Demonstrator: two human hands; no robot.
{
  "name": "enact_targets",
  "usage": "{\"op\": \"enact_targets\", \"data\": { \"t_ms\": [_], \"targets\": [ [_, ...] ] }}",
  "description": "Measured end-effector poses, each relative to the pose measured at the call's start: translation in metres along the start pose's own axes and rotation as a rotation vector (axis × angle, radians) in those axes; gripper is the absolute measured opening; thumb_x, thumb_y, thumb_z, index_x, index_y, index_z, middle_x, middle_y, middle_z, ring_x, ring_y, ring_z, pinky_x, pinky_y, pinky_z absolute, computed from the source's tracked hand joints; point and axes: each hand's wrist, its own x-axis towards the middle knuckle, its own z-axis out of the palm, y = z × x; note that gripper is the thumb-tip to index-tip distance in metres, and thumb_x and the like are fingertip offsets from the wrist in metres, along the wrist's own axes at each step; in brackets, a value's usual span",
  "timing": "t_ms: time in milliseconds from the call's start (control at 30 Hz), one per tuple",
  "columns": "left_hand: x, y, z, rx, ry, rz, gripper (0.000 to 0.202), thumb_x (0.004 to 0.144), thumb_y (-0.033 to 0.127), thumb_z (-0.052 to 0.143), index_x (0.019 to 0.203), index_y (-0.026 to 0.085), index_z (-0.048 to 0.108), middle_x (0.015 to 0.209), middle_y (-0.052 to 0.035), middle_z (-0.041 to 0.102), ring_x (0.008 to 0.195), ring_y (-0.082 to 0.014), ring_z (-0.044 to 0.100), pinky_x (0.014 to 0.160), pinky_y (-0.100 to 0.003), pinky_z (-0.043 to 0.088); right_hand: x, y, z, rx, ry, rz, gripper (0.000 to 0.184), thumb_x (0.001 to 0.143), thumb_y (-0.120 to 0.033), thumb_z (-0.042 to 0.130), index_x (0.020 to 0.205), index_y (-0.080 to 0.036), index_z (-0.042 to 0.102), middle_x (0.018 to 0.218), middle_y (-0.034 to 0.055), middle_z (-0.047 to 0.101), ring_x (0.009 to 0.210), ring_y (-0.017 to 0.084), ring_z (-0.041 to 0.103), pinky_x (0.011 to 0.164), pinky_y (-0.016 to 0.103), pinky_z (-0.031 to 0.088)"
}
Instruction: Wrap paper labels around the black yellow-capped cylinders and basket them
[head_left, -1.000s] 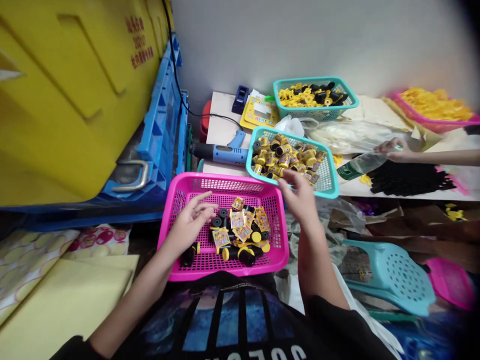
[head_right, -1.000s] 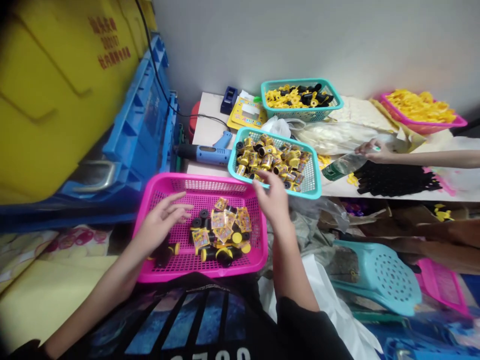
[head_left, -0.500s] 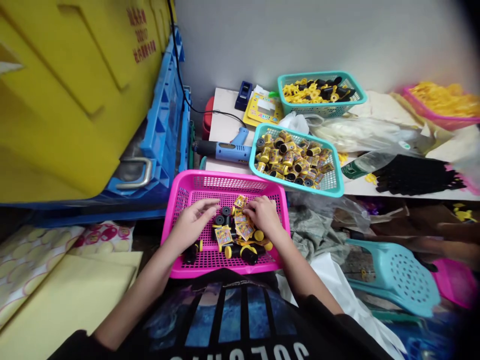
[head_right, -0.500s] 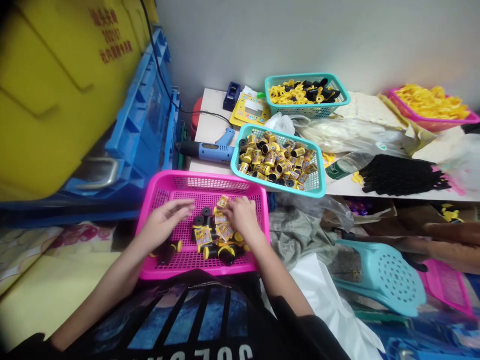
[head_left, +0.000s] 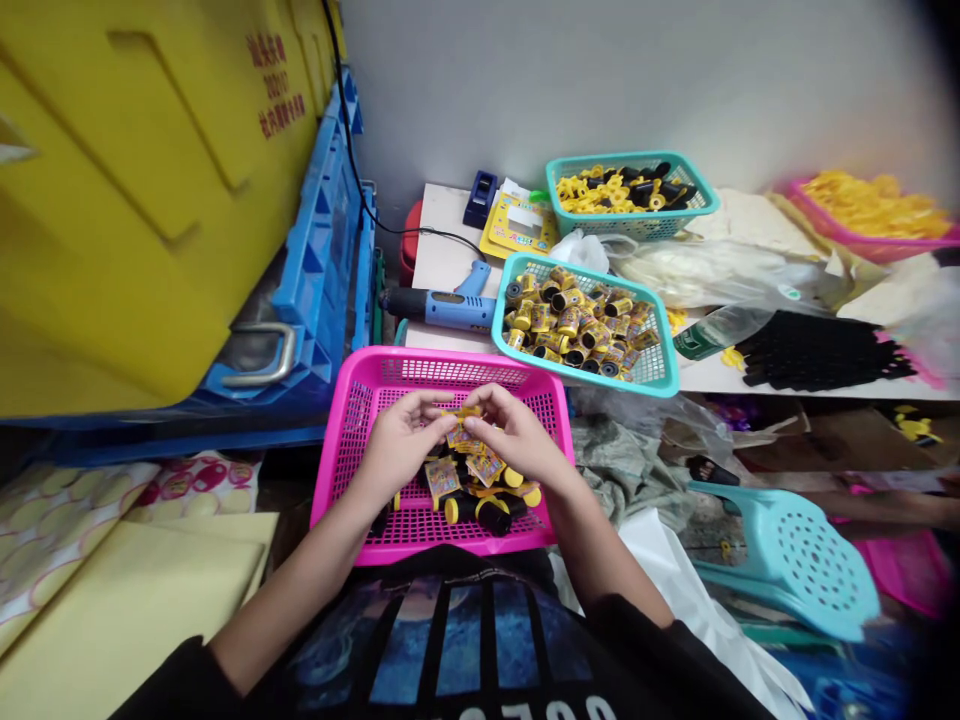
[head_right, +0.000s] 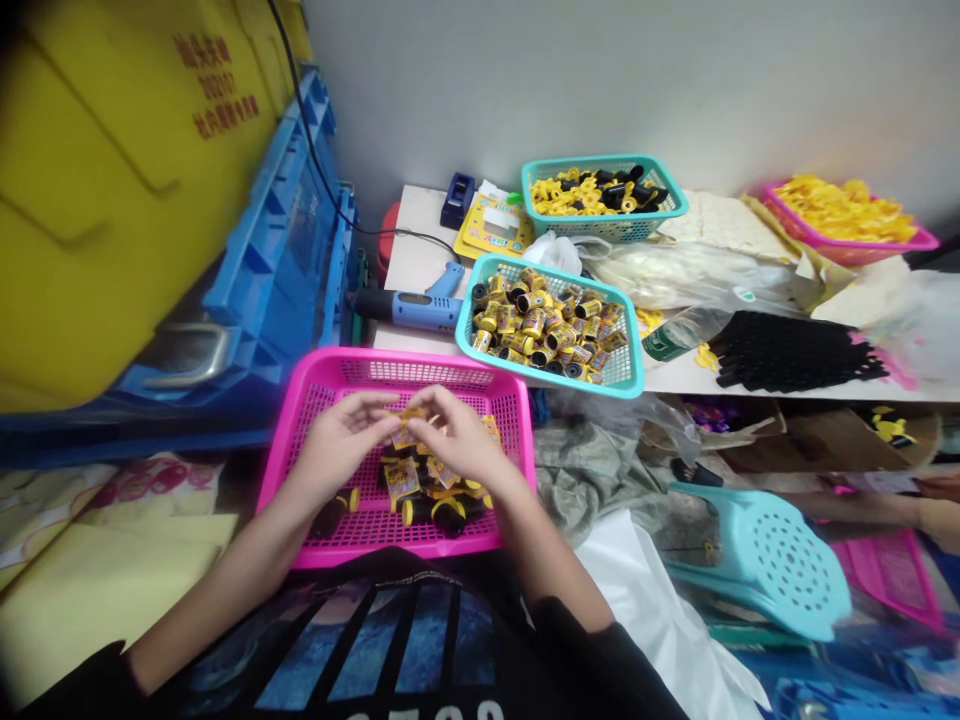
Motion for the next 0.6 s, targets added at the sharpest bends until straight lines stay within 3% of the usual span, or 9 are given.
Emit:
{"op": "enact_targets", "data": {
  "t_ms": [200,267,333,400,467,533,600],
  "targets": [
    [-0.001,0.005,-0.012,-0.123,0.000,-0.082,0.046,0.066,0.028,0.078,0.109,0.017,0.064,0.077,-0.0019,0.072,0.072,-0.0160,0.068,0.067,-0.027,0.055,0.012,0.011,0.028,0.220,0.091,0.020,0.022,0.085,-0.026,0.060,0.104,-0.022,0.049,0.068,-0.0053,0.051,0.062,0.012,0.053,0.058,0.025,0.042],
    [0.001,0.007,-0.017,-0.118,0.056,-0.085,0.042,0.066,0.031,0.079,0.104,0.015,0.066,0.070,-0.0018,0.072,0.063,-0.0145,0.066,0.060,-0.026,0.054,0.018,0.011,0.030,0.206,0.103,0.027,0.021,0.089,-0.030,0.055,0.108,-0.022,0.049,0.067,-0.0050,0.051,0.061,0.012,0.052,0.058,0.026,0.043],
    [0.003,0.006,-0.024,-0.102,0.114,-0.078,0.041,0.067,0.033,0.078,0.101,0.014,0.068,0.067,-0.0023,0.072,0.056,-0.0133,0.064,0.055,-0.025,0.053,0.022,0.013,0.029,0.073,0.097,0.006,0.020,0.094,-0.030,0.045,0.112,-0.021,0.049,0.078,-0.0005,0.058,0.071,0.014,0.056,0.067,0.030,0.047],
    [0.004,0.004,-0.032,-0.084,0.164,-0.072,0.041,0.067,0.036,0.078,0.101,0.012,0.070,0.072,-0.0050,0.074,0.058,-0.0140,0.065,0.055,-0.025,0.054,0.024,0.017,0.031,-0.212,-0.027,-0.081,0.022,0.093,-0.023,0.045,0.113,-0.020,0.053,0.098,0.0058,0.063,0.091,0.019,0.057,0.083,0.038,0.047],
    [0.005,0.001,-0.037,-0.062,0.224,-0.073,0.040,0.068,0.036,0.077,0.100,0.012,0.071,0.080,-0.0074,0.076,0.065,-0.0160,0.068,0.060,-0.027,0.056,0.022,0.025,0.038,-0.547,-0.254,-0.187,0.026,0.088,-0.015,0.052,0.113,-0.020,0.058,0.112,0.0093,0.063,0.104,0.025,0.053,0.090,0.043,0.042],
    [0.005,-0.001,-0.040,-0.037,0.284,-0.080,0.038,0.070,0.036,0.076,0.098,0.012,0.073,0.083,-0.0082,0.077,0.070,-0.0179,0.070,0.065,-0.029,0.058,0.022,0.035,0.051,-0.803,-0.446,-0.251,0.025,0.085,-0.012,0.055,0.107,-0.021,0.064,0.112,0.0106,0.064,0.104,0.027,0.052,0.087,0.044,0.041],
    [0.004,-0.001,-0.041,-0.009,0.316,-0.077,0.035,0.071,0.036,0.074,0.097,0.013,0.074,0.086,-0.0082,0.077,0.074,-0.0197,0.071,0.069,-0.031,0.058,0.025,0.045,0.063,-0.944,-0.526,-0.281,0.018,0.087,-0.012,0.054,0.095,-0.020,0.068,0.102,0.0112,0.068,0.096,0.027,0.055,0.083,0.043,0.041]
  ]
}}
